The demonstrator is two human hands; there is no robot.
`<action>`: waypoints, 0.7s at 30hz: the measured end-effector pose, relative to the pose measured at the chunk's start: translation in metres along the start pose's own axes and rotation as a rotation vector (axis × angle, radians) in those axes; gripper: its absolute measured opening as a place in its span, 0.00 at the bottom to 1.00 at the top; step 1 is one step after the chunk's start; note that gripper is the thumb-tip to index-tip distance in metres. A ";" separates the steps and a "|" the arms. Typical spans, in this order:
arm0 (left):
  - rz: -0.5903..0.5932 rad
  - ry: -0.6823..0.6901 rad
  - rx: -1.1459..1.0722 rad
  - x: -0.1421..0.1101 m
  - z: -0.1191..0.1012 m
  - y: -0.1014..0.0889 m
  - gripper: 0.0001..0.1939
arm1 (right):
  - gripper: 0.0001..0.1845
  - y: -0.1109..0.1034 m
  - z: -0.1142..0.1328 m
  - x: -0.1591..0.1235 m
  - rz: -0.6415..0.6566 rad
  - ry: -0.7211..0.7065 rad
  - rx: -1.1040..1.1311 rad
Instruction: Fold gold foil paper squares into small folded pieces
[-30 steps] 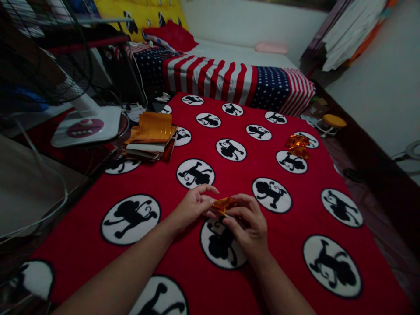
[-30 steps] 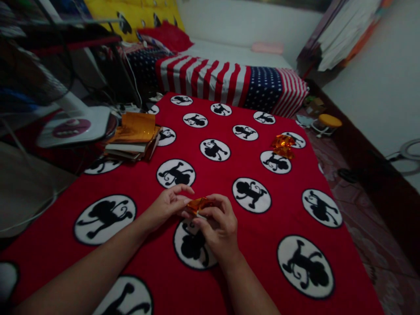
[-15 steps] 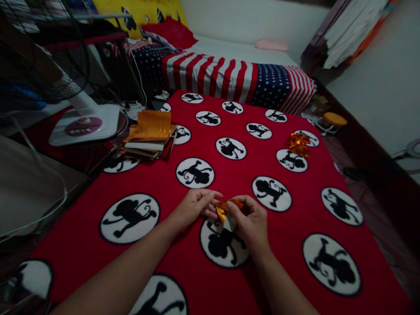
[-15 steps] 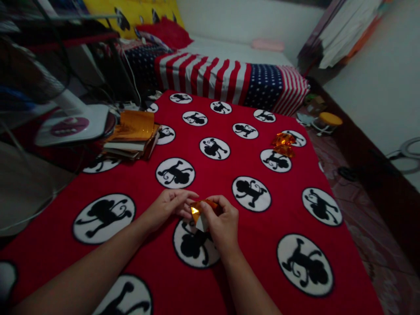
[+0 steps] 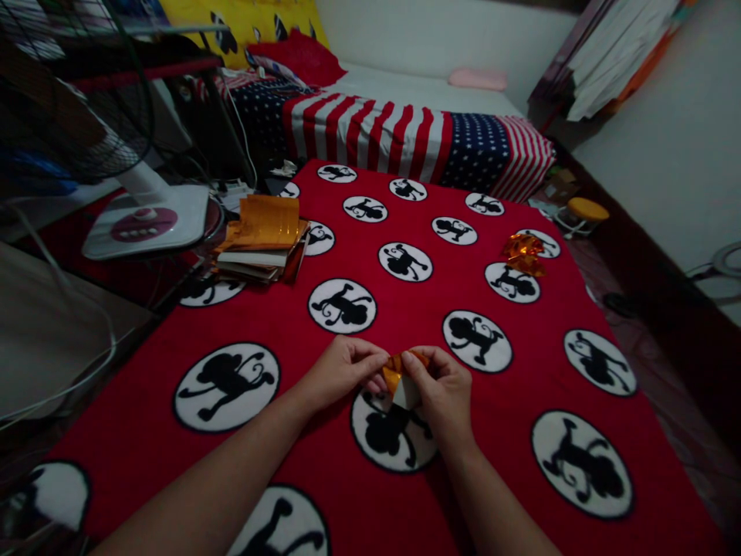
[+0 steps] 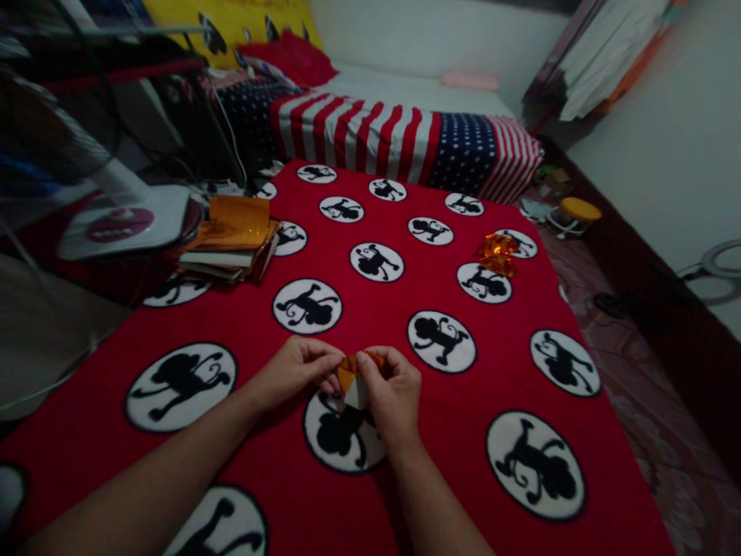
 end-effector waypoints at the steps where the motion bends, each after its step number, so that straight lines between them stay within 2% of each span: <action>1: -0.007 0.014 0.021 0.000 -0.001 0.000 0.19 | 0.11 0.000 0.000 0.000 0.000 0.006 0.002; 7: -0.087 0.087 0.123 -0.001 -0.007 -0.002 0.10 | 0.12 0.001 -0.001 0.002 0.012 0.041 0.002; 11: -0.100 0.031 0.130 -0.002 -0.003 -0.001 0.08 | 0.12 0.000 -0.005 0.002 0.021 0.073 0.018; 15: -0.117 -0.018 0.158 -0.002 -0.001 -0.002 0.09 | 0.12 0.000 -0.006 0.003 0.028 0.087 0.021; 21: -0.055 0.052 0.173 -0.002 -0.007 0.000 0.17 | 0.12 0.000 -0.002 0.006 0.048 0.065 -0.005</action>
Point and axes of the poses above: each hand's wrist, its own x-axis towards the middle knuckle, its own y-axis out of the palm, z = x × y, the point moved 10 cm from there along x, towards the middle knuckle, and after that the axes turned 1 degree about x, right-handed, at the moved point
